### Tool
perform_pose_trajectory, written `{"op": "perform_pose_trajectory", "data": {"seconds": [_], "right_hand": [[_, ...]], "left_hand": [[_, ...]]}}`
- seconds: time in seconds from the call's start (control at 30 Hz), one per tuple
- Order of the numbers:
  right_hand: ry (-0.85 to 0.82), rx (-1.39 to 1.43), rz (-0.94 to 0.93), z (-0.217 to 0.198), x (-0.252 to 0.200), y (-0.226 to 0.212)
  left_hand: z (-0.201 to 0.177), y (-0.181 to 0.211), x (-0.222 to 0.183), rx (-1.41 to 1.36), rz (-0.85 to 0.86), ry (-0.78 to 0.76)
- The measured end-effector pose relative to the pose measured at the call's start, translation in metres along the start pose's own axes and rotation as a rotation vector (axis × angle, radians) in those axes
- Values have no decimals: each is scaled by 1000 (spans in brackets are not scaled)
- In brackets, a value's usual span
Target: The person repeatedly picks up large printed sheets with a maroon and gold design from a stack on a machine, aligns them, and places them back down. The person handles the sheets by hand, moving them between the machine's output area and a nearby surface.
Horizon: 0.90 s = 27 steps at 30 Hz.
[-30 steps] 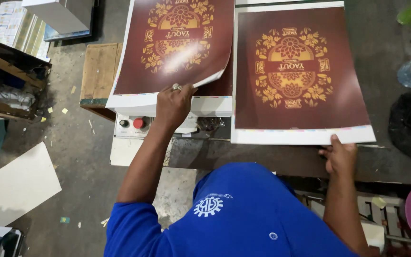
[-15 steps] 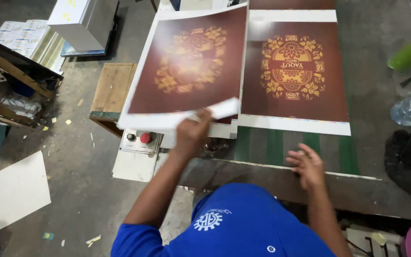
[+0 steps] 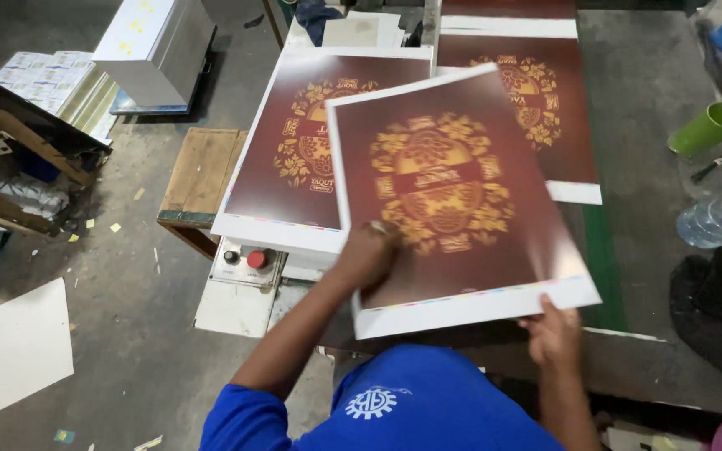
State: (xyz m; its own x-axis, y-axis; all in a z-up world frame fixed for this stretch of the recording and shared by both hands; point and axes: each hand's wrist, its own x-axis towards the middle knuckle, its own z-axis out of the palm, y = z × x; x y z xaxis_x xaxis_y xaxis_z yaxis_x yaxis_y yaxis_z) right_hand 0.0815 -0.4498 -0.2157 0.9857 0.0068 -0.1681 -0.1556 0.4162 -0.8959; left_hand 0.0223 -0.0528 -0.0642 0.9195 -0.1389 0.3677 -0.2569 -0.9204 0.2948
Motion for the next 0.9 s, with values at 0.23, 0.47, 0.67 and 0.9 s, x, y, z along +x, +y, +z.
{"op": "perform_pose_trajectory", "data": {"seconds": [0.23, 0.47, 0.67, 0.9], "right_hand": [[98, -24, -78, -100, -6, -33], [98, -26, -77, -159, -23, -38], [234, -165, -27, -153, -36, -36], [254, -248, 18, -94, -31, -39]], "left_hand": [[-2, -53, -9, 398, 148, -9], [18, -97, -19, 401, 161, -75], [-62, -54, 4, 312, 67, 244], [-54, -47, -11, 247, 185, 94]]}}
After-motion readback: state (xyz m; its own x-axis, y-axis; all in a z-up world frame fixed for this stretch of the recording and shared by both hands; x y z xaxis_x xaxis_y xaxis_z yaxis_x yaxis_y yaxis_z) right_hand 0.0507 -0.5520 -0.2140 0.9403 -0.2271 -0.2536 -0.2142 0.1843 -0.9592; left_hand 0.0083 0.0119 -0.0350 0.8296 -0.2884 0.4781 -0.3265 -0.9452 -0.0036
